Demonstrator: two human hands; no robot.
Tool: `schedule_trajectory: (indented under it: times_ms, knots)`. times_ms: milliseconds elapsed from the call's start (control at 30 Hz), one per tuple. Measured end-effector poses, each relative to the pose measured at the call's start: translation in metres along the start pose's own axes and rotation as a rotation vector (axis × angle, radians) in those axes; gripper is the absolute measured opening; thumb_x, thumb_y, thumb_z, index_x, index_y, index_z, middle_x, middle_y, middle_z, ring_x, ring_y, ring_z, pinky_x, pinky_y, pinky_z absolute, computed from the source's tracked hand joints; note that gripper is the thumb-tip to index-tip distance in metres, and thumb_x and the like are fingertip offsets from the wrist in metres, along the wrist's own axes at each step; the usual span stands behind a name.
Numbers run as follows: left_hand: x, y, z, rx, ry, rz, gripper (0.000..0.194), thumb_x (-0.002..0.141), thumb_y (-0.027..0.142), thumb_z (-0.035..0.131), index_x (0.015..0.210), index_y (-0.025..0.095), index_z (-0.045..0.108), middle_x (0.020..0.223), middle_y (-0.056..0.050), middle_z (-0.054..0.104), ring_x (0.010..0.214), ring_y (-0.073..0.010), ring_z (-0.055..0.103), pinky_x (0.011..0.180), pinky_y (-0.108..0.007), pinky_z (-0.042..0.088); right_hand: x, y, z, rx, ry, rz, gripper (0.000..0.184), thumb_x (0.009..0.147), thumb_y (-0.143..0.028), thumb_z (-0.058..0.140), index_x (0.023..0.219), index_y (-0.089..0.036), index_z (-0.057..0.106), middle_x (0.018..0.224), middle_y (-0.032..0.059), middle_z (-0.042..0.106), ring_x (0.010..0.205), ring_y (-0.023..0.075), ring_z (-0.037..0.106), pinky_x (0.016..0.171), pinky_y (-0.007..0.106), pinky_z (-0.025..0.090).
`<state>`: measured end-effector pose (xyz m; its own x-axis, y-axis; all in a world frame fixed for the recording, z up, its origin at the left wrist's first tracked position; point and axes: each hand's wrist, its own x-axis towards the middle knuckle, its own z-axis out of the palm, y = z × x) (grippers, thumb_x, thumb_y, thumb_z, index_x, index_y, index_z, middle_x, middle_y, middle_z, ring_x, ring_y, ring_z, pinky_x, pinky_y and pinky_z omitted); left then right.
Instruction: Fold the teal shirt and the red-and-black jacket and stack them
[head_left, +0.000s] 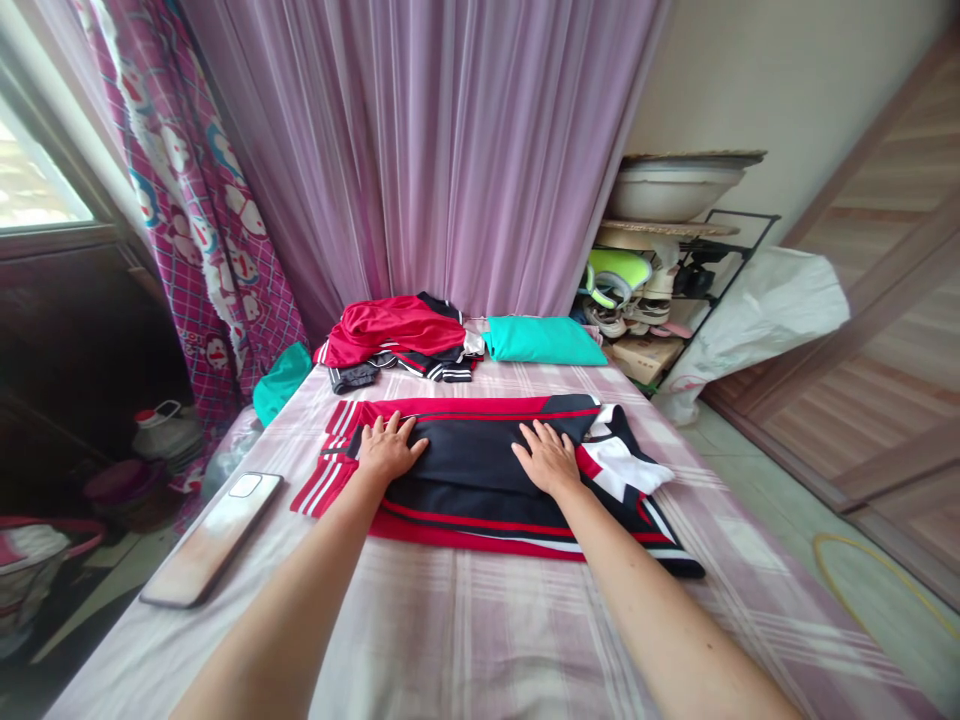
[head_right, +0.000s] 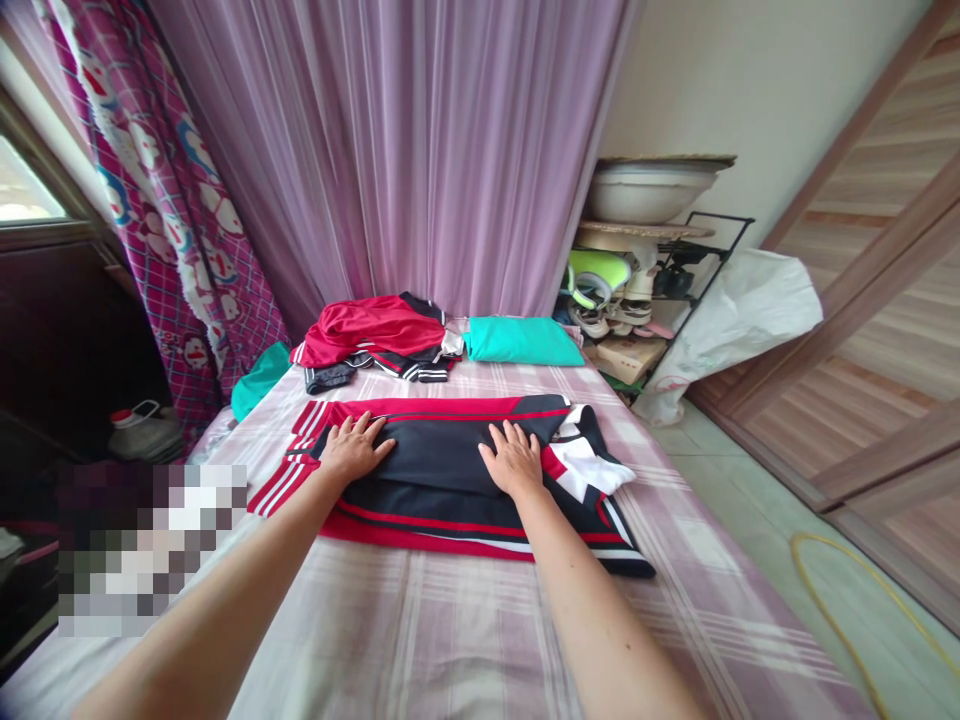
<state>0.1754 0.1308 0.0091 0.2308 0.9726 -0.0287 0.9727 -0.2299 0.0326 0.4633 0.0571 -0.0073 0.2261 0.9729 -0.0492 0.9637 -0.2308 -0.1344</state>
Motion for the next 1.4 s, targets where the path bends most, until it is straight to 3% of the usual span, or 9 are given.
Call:
schedule_trajectory:
  times_ms: [300, 400, 533, 633, 700, 800, 1000, 1133, 1400]
  knots:
    - [-0.003, -0.001, 0.000, -0.016, 0.036, 0.010, 0.068, 0.093, 0.066, 0.031, 0.150, 0.030, 0.041, 0.160, -0.008, 0.035, 0.146, -0.0384, 0.029, 0.116, -0.058, 0.024, -0.019, 0.056, -0.001, -0.132, 0.016, 0.059, 0.055, 0.102, -0.045, 0.025, 0.154, -0.028, 0.035, 0.163, 0.0048, 0.028, 0.150, 0.0218, 0.021, 0.120, 0.047, 0.017]
    - [-0.004, -0.001, -0.008, -0.041, 0.035, 0.005, 0.063, 0.096, 0.060, 0.031, 0.149, 0.028, 0.043, 0.161, -0.008, 0.033, 0.148, -0.0349, 0.026, 0.118, -0.057, 0.022, -0.022, 0.062, -0.004, -0.136, 0.005, 0.081, 0.056, 0.102, -0.046, 0.023, 0.154, -0.028, 0.034, 0.164, 0.0044, 0.026, 0.150, 0.0222, 0.020, 0.119, 0.048, 0.018]
    - [-0.021, 0.002, -0.016, -0.029, 0.151, 0.122, 0.051, 0.098, 0.048, 0.035, 0.138, 0.026, 0.057, 0.154, -0.007, 0.045, 0.145, -0.0320, 0.033, 0.119, -0.055, 0.021, -0.021, 0.052, -0.016, -0.120, -0.062, 0.099, 0.056, 0.102, -0.045, 0.023, 0.154, -0.027, 0.034, 0.164, 0.0062, 0.025, 0.150, 0.0238, 0.019, 0.119, 0.052, 0.016]
    - [-0.046, 0.006, -0.007, -0.031, 0.207, 0.232, 0.047, 0.097, 0.048, 0.037, 0.134, 0.030, 0.061, 0.147, -0.005, 0.054, 0.140, -0.0310, 0.042, 0.119, -0.056, 0.023, -0.028, 0.029, -0.024, -0.062, -0.009, 0.094, 0.057, 0.101, -0.044, 0.024, 0.154, -0.025, 0.034, 0.164, 0.0094, 0.024, 0.150, 0.0262, 0.019, 0.119, 0.056, 0.014]
    - [-0.061, 0.009, 0.004, -0.037, 0.212, 0.223, 0.048, 0.096, 0.050, 0.039, 0.135, 0.031, 0.059, 0.148, -0.005, 0.053, 0.140, -0.0312, 0.042, 0.119, -0.056, 0.022, -0.039, 0.010, -0.022, 0.007, 0.047, 0.012, 0.059, 0.101, -0.046, 0.024, 0.156, -0.026, 0.030, 0.165, 0.0092, 0.022, 0.150, 0.0261, 0.018, 0.118, 0.055, 0.014]
    - [-0.075, 0.011, 0.016, -0.037, 0.210, 0.184, 0.049, 0.096, 0.050, 0.042, 0.139, 0.032, 0.057, 0.151, -0.005, 0.050, 0.144, -0.0310, 0.037, 0.120, -0.056, 0.017, -0.060, -0.009, -0.013, 0.063, -0.011, -0.155, 0.058, 0.101, -0.050, 0.026, 0.155, -0.029, 0.031, 0.164, 0.0067, 0.023, 0.151, 0.0241, 0.017, 0.119, 0.054, 0.012]
    - [-0.080, 0.004, 0.019, -0.085, 0.261, 0.197, 0.047, 0.097, 0.044, 0.039, 0.136, 0.030, 0.060, 0.147, -0.003, 0.054, 0.143, -0.0279, 0.040, 0.121, -0.052, 0.020, -0.086, 0.018, -0.005, 0.020, -0.056, -0.107, 0.055, 0.102, -0.049, 0.027, 0.153, -0.031, 0.036, 0.163, 0.0055, 0.027, 0.150, 0.0230, 0.020, 0.118, 0.053, 0.013]
    - [-0.085, -0.003, 0.024, -0.146, 0.347, 0.229, 0.046, 0.098, 0.039, 0.033, 0.127, 0.024, 0.066, 0.137, -0.005, 0.063, 0.136, -0.0251, 0.049, 0.118, -0.047, 0.029, -0.101, 0.042, -0.002, 0.008, 0.035, -0.078, 0.052, 0.101, -0.044, 0.031, 0.150, -0.028, 0.042, 0.160, 0.0060, 0.035, 0.147, 0.0222, 0.029, 0.117, 0.048, 0.019]
    - [-0.115, -0.013, 0.027, -0.103, 0.455, 0.170, 0.046, 0.098, 0.037, 0.032, 0.124, 0.021, 0.067, 0.134, -0.008, 0.065, 0.130, -0.0261, 0.055, 0.115, -0.047, 0.033, -0.129, 0.065, 0.019, 0.125, 0.481, -0.071, 0.043, 0.098, -0.029, 0.034, 0.121, -0.020, 0.069, 0.131, 0.0091, 0.067, 0.126, 0.0233, 0.055, 0.115, 0.044, 0.021]
